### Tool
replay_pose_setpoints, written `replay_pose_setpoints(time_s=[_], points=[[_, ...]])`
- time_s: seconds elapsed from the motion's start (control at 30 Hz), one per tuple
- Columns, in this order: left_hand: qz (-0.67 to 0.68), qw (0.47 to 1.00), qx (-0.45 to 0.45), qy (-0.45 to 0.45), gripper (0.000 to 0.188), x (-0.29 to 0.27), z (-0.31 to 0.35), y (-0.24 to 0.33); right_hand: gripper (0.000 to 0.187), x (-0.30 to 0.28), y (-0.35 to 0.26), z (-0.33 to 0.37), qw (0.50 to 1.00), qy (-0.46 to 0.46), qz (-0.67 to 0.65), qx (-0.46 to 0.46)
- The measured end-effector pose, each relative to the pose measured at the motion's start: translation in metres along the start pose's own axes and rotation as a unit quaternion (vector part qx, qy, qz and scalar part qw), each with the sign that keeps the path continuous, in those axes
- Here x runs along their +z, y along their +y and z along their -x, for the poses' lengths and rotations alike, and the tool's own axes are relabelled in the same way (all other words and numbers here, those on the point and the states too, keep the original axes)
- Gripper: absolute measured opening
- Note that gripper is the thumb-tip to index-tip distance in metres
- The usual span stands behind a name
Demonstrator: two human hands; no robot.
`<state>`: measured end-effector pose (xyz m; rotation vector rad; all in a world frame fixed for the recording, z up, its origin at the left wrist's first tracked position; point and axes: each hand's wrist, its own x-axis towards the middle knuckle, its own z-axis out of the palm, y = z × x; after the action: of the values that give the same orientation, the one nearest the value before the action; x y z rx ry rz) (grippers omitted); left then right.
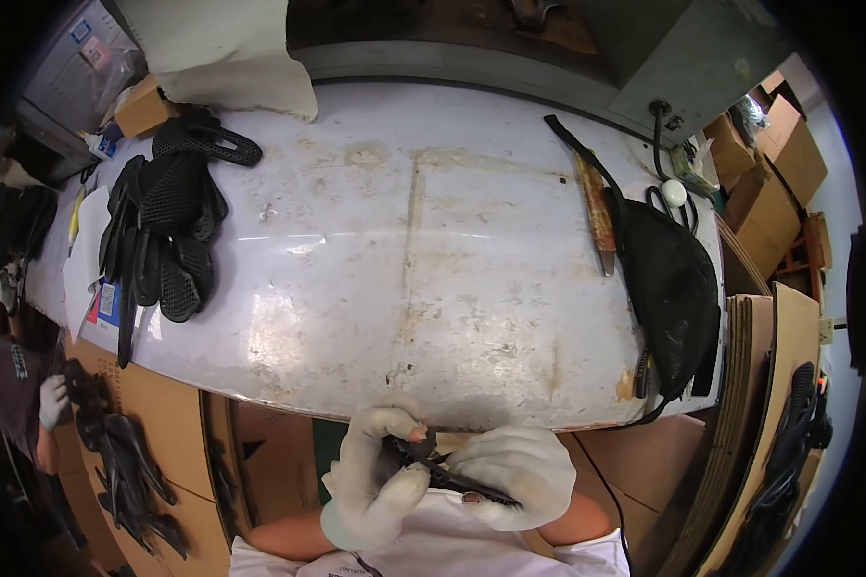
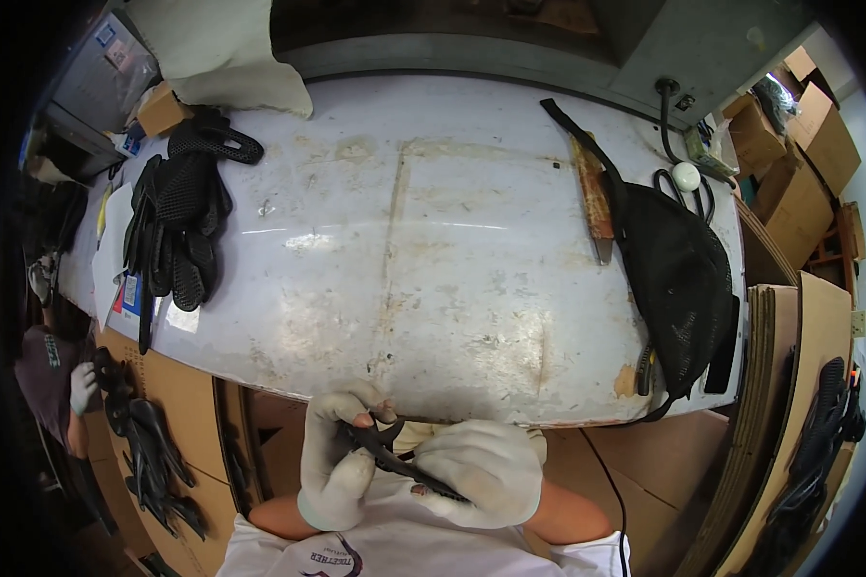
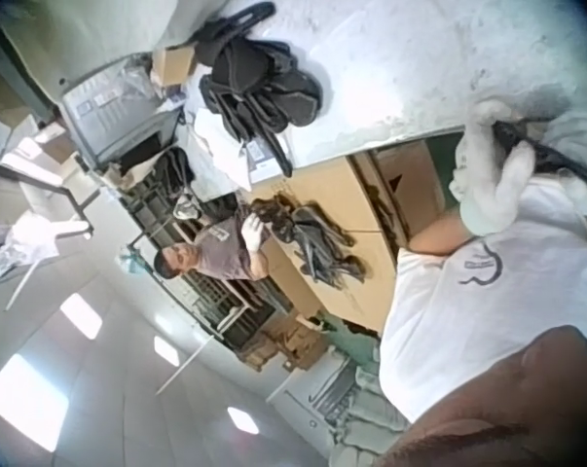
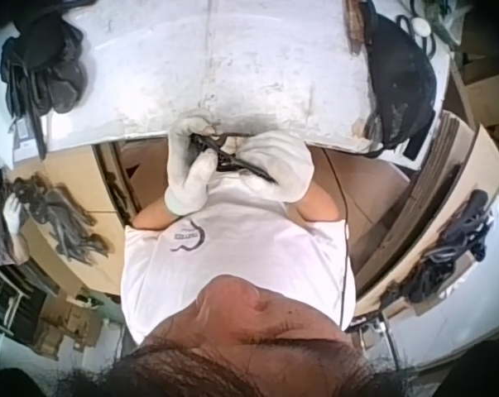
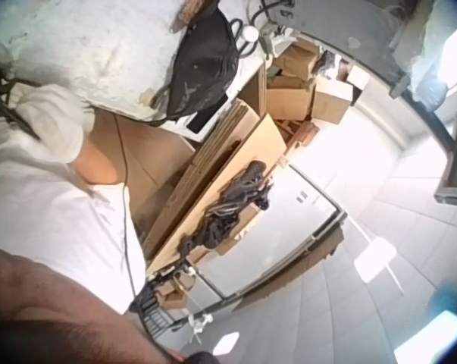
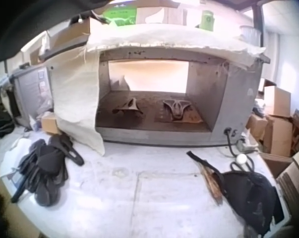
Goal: Inspecting and handling bicycle saddles at a workbench, including placing them in a specialized machine for heating or pressing.
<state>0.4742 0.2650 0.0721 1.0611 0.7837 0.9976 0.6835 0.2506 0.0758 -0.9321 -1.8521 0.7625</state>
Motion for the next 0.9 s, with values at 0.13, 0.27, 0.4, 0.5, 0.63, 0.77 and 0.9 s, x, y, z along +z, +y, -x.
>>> replay_pose_setpoints(time_s=[0.13,0.27,0.4,0.5,0.63,0.77,0.9], points=[[0.007,1.0,0.002,0.012,0.045,0.0,-0.004,0.0,0.025,-0.005,0.0,-0.002,0.999,-0.02,0.01,0.022],[0.012,1.0,0.023,-0.003,0.052,-0.005,-0.002,-0.007,0.025,-0.004,0.002,-0.003,1.0,-0.017,-0.001,0.024],[-0.026,0.999,-0.027,0.008,0.044,0.0,-0.002,0.001,0.025,-0.002,0.001,-0.004,0.999,-0.022,0.012,0.024],[-0.015,0.999,-0.021,0.02,0.043,0.002,-0.002,0.0,0.024,-0.003,-0.001,-0.006,0.999,-0.028,0.024,0.031],[0.016,0.999,-0.04,0.014,0.041,-0.009,-0.001,-0.001,0.024,0.001,0.008,0.0,0.999,-0.008,0.003,0.031],[0.036,0.999,-0.032,-0.006,0.036,-0.017,0.004,-0.011,0.024,0.001,0.01,0.001,0.998,0.001,-0.039,0.04],[0.01,1.0,0.003,0.001,0.031,-0.011,-0.001,-0.008,0.025,-0.006,0.006,-0.005,0.998,-0.045,-0.005,0.038]])
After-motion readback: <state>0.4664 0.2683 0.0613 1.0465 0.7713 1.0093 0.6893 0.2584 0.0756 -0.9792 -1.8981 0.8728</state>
